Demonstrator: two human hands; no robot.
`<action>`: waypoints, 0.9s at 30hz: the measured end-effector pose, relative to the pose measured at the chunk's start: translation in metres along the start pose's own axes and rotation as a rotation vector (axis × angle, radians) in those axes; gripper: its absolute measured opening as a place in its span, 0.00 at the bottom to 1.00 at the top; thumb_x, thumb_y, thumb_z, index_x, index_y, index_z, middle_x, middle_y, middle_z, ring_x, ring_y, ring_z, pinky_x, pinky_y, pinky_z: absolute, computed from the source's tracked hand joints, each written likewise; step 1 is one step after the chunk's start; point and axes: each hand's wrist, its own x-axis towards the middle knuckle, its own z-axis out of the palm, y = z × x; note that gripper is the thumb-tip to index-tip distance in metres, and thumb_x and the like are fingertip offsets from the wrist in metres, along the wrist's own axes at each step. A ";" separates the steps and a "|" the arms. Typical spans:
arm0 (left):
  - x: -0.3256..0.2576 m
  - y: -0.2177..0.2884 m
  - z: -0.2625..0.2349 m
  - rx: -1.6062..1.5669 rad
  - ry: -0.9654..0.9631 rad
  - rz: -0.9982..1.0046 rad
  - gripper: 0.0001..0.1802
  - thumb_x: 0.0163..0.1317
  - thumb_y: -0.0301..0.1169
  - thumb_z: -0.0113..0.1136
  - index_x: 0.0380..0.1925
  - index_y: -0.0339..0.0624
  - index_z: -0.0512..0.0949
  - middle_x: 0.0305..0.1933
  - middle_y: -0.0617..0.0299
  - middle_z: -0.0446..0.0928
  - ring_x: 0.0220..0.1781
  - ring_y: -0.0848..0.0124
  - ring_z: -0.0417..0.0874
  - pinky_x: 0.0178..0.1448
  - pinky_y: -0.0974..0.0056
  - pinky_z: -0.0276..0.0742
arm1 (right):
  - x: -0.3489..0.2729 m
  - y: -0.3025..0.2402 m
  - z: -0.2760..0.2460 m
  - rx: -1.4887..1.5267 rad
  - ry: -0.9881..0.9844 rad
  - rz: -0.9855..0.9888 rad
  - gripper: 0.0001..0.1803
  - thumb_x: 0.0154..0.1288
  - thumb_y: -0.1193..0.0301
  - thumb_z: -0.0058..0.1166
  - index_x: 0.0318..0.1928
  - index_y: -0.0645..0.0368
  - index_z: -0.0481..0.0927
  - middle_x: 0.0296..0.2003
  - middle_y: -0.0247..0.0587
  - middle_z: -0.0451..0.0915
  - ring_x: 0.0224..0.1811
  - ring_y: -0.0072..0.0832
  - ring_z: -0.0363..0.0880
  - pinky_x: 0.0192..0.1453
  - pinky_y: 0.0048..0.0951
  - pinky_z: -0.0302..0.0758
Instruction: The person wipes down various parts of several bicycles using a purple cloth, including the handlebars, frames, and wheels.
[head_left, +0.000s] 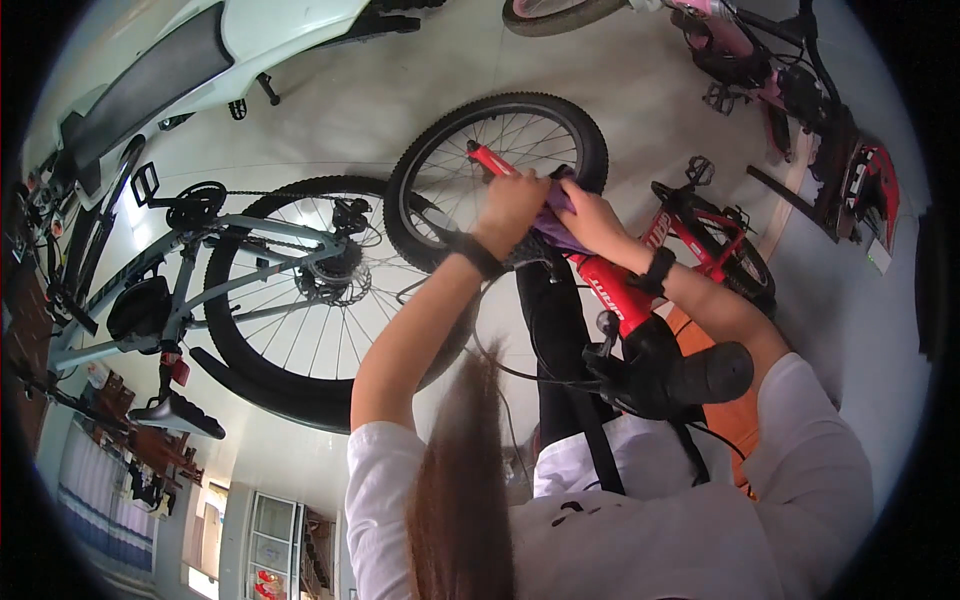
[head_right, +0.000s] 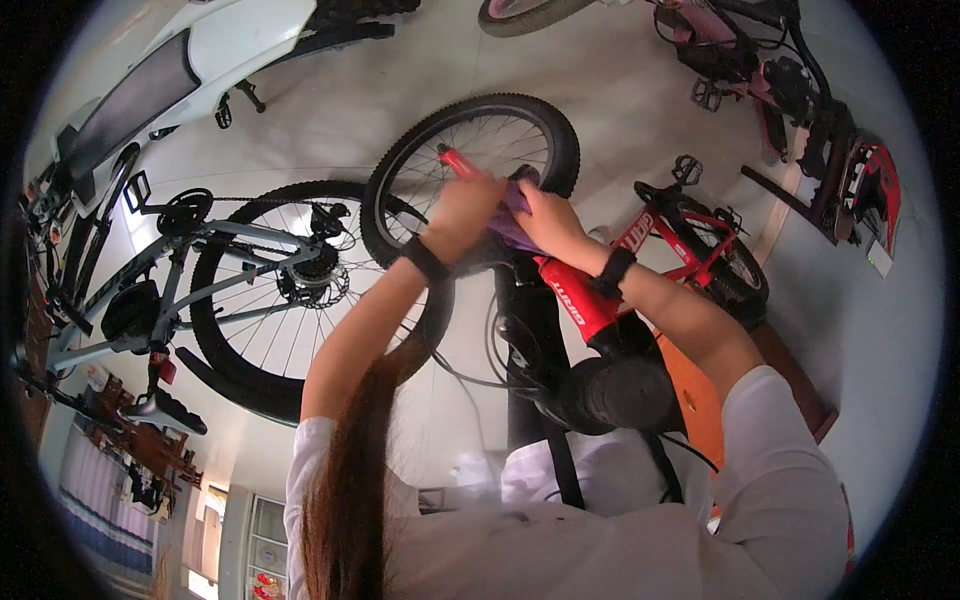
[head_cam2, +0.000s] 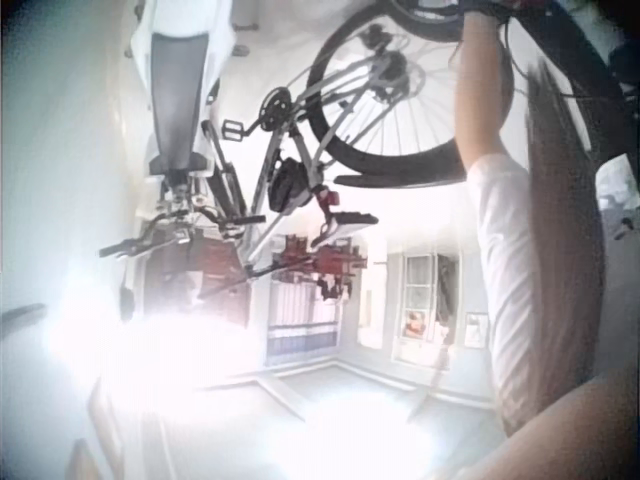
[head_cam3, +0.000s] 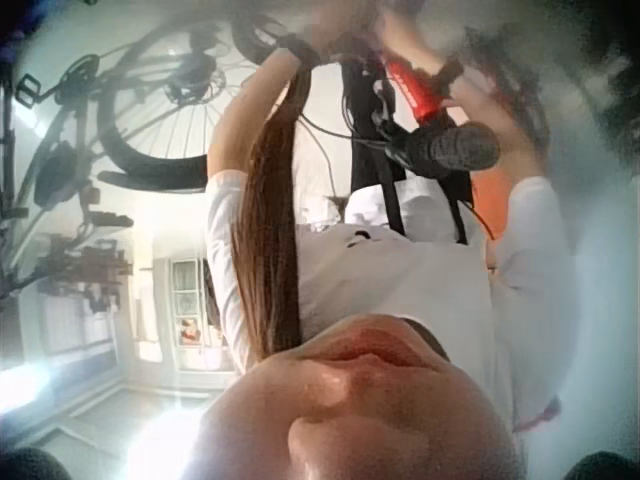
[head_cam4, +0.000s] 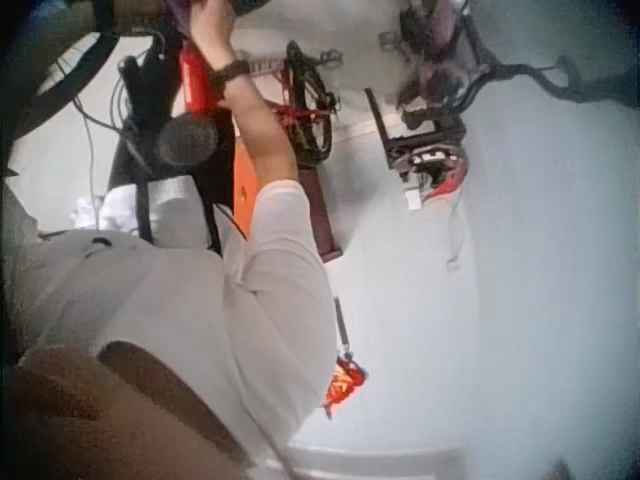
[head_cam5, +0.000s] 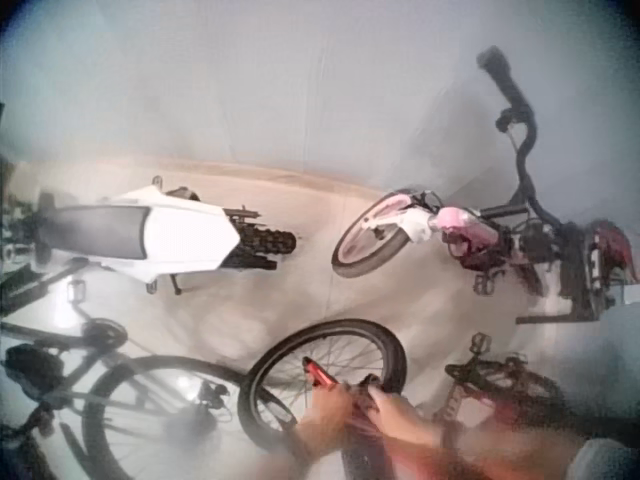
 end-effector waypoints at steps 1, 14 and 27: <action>-0.003 -0.012 0.004 0.002 -0.006 -0.001 0.10 0.49 0.25 0.52 0.34 0.43 0.73 0.29 0.55 0.76 0.33 0.59 0.80 0.34 0.59 0.75 | 0.005 0.001 0.007 0.097 0.096 0.009 0.23 0.55 0.67 0.50 0.51 0.61 0.66 0.32 0.58 0.77 0.36 0.51 0.75 0.38 0.46 0.71; 0.012 -0.106 -0.044 -0.245 0.588 -0.498 0.12 0.58 0.30 0.49 0.41 0.39 0.66 0.40 0.45 0.73 0.39 0.48 0.75 0.40 0.51 0.71 | 0.132 -0.060 -0.014 0.174 0.430 -0.625 0.23 0.54 0.77 0.45 0.53 0.55 0.66 0.42 0.49 0.73 0.44 0.46 0.73 0.49 0.40 0.70; -0.126 0.088 -0.145 -0.541 0.499 -0.334 0.17 0.60 0.20 0.47 0.51 0.33 0.63 0.50 0.53 0.70 0.53 0.66 0.72 0.57 0.65 0.65 | -0.087 -0.007 -0.145 0.340 0.472 -0.399 0.19 0.56 0.78 0.42 0.51 0.59 0.67 0.44 0.44 0.73 0.45 0.36 0.72 0.52 0.28 0.66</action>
